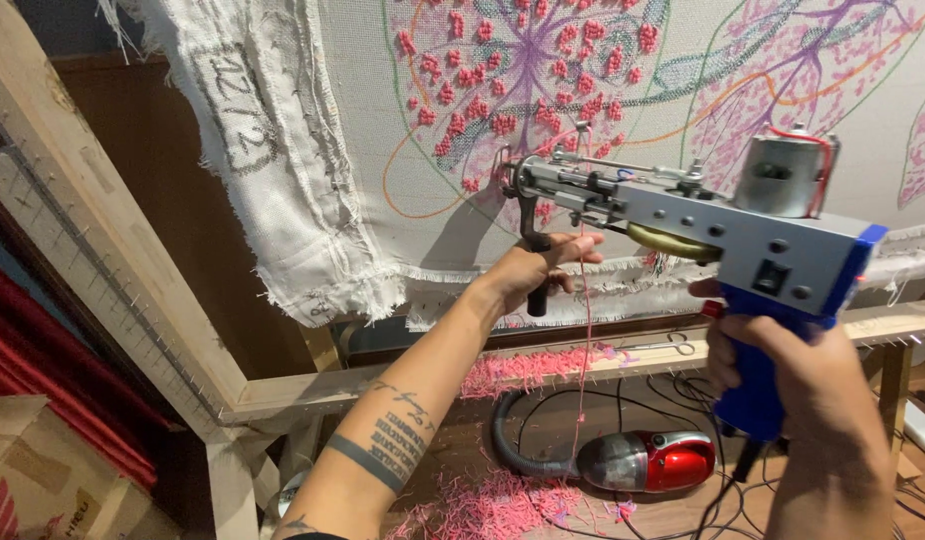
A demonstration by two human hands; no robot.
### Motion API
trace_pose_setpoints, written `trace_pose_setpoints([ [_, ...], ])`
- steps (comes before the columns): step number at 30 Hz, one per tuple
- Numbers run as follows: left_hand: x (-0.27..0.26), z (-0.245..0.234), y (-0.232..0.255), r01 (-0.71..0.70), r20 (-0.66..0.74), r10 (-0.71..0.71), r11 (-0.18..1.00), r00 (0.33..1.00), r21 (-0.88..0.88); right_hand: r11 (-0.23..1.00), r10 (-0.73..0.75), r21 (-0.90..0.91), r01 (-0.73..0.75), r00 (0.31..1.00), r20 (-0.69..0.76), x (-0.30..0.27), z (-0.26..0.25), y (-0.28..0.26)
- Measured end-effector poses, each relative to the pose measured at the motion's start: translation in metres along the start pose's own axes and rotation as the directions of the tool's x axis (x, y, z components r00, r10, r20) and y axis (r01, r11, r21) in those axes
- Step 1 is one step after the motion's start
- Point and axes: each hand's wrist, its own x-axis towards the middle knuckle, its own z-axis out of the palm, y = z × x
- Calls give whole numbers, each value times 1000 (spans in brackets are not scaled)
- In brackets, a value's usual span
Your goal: Use a tufting gun to create a patterned design on a rug canvas stretched over a frame.
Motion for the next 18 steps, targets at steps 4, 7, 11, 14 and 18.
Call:
trace_pose_setpoints([
  [4,-5,11,2,3,28,-3,1000,1000,14,1000,18,7,-18,1000,-10,-9,-13,-7],
  [7,-9,20,8,-9,17,6,989,1000,151,999,22,31,-23,999,23,-15,-19,-12],
  [11,-8,25,12,-10,8,9,981,1000,195,998,-45,-39,43,998,-52,-20,-16,-21],
  [14,-5,25,8,-16,1,16,964,1000,267,996,-53,-69,48,996,-65,-23,-13,-24],
  [18,0,23,-1,-32,6,32,955,999,294,997,-78,-16,79,997,16,-20,-20,-19],
])
